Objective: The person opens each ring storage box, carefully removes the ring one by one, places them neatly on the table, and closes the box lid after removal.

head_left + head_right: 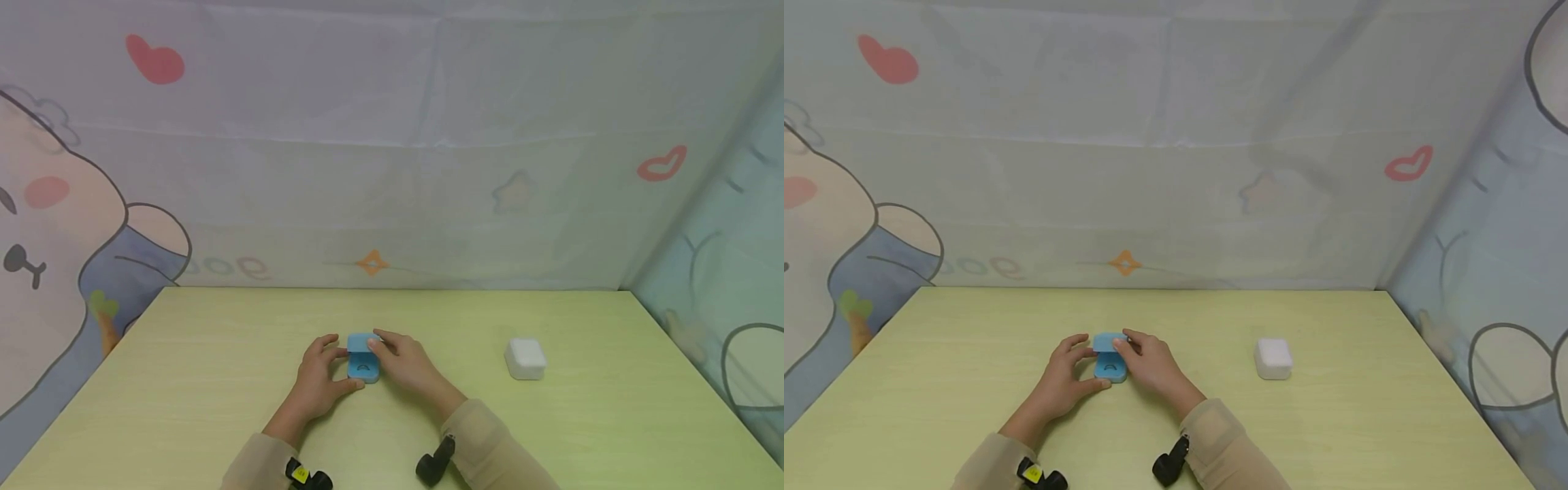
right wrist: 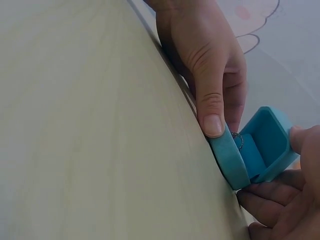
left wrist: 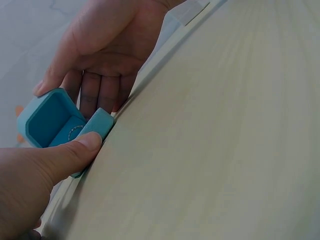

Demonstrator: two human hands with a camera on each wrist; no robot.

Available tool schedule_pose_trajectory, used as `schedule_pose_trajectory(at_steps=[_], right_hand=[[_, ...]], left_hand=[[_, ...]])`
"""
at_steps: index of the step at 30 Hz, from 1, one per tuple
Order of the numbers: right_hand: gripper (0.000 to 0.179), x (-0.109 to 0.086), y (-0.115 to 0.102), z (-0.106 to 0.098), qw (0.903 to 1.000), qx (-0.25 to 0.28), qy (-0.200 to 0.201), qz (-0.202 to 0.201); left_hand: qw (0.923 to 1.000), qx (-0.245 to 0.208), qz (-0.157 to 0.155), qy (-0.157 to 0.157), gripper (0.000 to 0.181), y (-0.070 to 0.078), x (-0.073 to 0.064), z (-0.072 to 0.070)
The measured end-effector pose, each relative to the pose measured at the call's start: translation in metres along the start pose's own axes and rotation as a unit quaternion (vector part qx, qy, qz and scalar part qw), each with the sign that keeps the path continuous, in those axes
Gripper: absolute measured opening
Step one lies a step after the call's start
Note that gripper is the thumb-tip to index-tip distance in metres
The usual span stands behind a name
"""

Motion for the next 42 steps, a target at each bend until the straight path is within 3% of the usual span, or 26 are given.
schedule_pose_trajectory(at_steps=[30, 42], right_hand=[[0.058, -0.0015, 0.0019, 0.0026, 0.9989, 0.021, 0.035, 0.021], [0.051, -0.0011, 0.0041, 0.0037, 0.9993, 0.028, 0.020, 0.013]], left_hand=[[0.9999, -0.001, -0.011, -0.008, 0.052, -0.0004, -0.0014, -0.0005], [0.9999, 0.001, -0.013, -0.011, 0.054, -0.0006, -0.0012, -0.0007]])
Point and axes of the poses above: each hand's wrist, its own x-axis towards the middle knuckle, its own z-axis out of the palm, y = z × x, the point moved 1 cm from there along x, towards the middle knuckle, and after that the axes turned 10 degrees about x, right-handed, at the moved point
